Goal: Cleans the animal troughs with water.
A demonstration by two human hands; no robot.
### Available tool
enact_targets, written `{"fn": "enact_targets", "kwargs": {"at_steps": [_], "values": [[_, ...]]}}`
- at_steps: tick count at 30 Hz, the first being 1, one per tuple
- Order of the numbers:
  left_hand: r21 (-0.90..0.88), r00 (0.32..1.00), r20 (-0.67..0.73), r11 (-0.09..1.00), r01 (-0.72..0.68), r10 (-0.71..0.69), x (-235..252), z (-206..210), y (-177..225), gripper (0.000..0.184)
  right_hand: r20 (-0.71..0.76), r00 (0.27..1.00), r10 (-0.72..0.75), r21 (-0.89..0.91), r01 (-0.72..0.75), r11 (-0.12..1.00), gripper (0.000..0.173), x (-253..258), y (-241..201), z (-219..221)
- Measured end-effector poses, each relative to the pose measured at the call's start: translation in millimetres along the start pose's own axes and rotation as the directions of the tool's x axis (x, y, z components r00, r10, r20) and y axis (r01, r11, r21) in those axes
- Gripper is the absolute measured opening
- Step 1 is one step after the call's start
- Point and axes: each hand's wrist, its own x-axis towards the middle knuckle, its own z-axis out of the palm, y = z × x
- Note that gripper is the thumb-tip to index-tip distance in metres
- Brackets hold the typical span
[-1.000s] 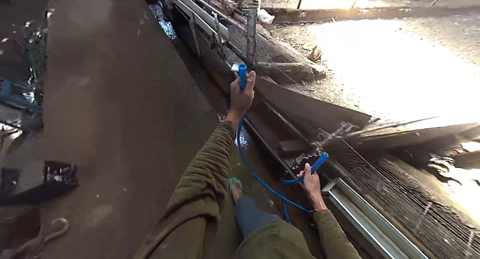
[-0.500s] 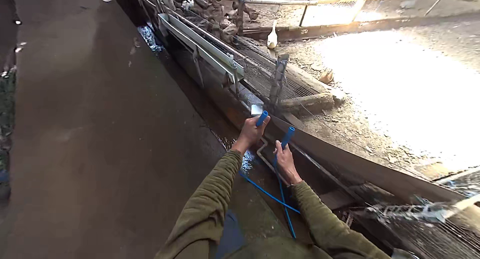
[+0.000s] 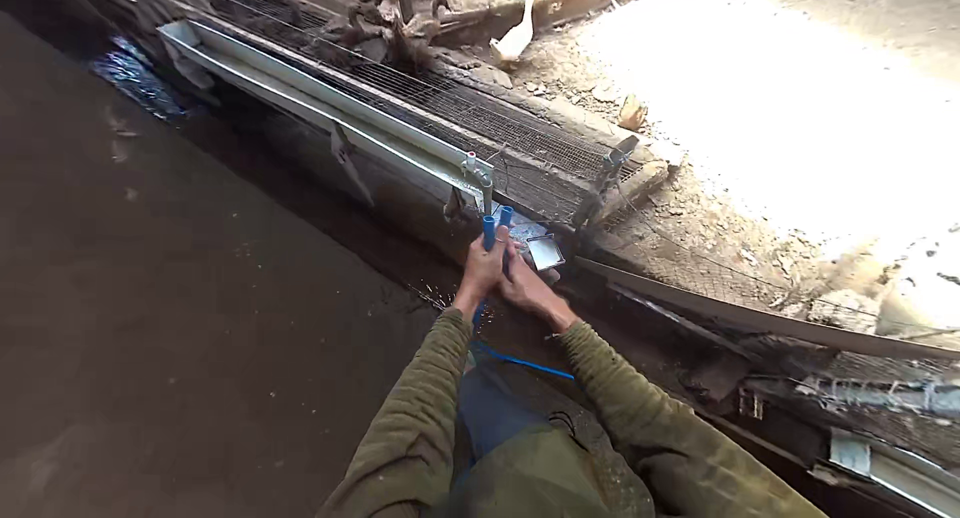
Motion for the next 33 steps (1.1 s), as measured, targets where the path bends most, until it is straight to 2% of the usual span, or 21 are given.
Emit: {"fn": "enact_targets", "kwargs": {"at_steps": [1, 2, 3, 5, 6, 7, 9, 12, 14, 18, 24, 27, 30, 33], "values": [[-0.030, 1.000, -0.009, 1.000, -0.004, 0.004, 19, -20, -2, 0.041, 0.098, 0.995, -0.012, -0.041, 0.016, 0.999, 0.060, 21, -3, -12], [-0.070, 1.000, -0.012, 0.997, -0.019, 0.018, 37, -41, -6, 0.040, 0.154, 0.988, -0.020, -0.064, 0.030, 0.998, 0.051, 41, -2, -24], [-0.112, 1.000, -0.018, 0.993, -0.022, 0.020, 57, -63, -12, 0.040, 0.153, 0.988, -0.025, -0.060, 0.034, 0.998, 0.040, 63, 2, -37], [-0.198, 0.999, -0.039, 0.980, 0.026, -0.034, 97, -103, -29, 0.037, 0.014, 0.999, 0.042, -0.021, -0.041, 0.999, 0.034, 113, 19, -54], [-0.227, 0.996, -0.059, 0.972, 0.058, -0.074, 121, -120, -35, 0.036, -0.091, 0.994, 0.060, -0.014, -0.061, 0.998, 0.035, 147, 27, -59], [-0.243, 0.990, -0.067, 0.965, 0.102, -0.122, 143, -135, -42, 0.039, -0.185, 0.980, 0.069, -0.004, -0.071, 0.997, 0.043, 181, 33, -60], [-0.250, 0.974, -0.045, 0.946, 0.205, -0.223, 173, -155, -64, 0.049, -0.288, 0.949, 0.125, 0.023, -0.124, 0.992, 0.055, 235, 40, -50], [-0.275, 0.944, -0.073, 0.916, 0.290, -0.321, 224, -171, -102, 0.052, -0.262, 0.946, 0.190, -0.096, -0.222, 0.970, 0.064, 340, 71, -38], [-0.266, 0.920, -0.083, 0.899, 0.349, -0.382, 249, -175, -130, 0.048, -0.209, 0.943, 0.258, -0.207, -0.301, 0.931, 0.058, 379, 80, -30], [-0.187, 0.873, -0.087, 0.869, 0.459, -0.480, 284, -177, -168, 0.045, -0.181, 0.899, 0.400, -0.285, -0.437, 0.853, 0.038, 406, 78, -31], [0.062, 0.816, -0.110, 0.815, 0.576, -0.568, 318, -159, -189, 0.041, -0.069, 0.930, 0.361, -0.168, -0.368, 0.915, 0.023, 407, 92, -54], [0.152, 0.778, -0.118, 0.763, 0.628, -0.617, 330, -151, -199, 0.045, -0.001, 0.916, 0.400, 0.027, -0.400, 0.916, 0.022, 409, 106, -57], [0.176, 0.762, -0.139, 0.741, 0.647, -0.632, 336, -147, -205, 0.043, 0.098, 0.855, 0.509, 0.347, -0.509, 0.788, 0.019, 408, 114, -53], [0.186, 0.767, -0.112, 0.745, 0.641, -0.632, 340, -148, -212, 0.040, 0.108, 0.860, 0.499, 0.539, -0.472, 0.697, 0.021, 395, 119, -42]]}}
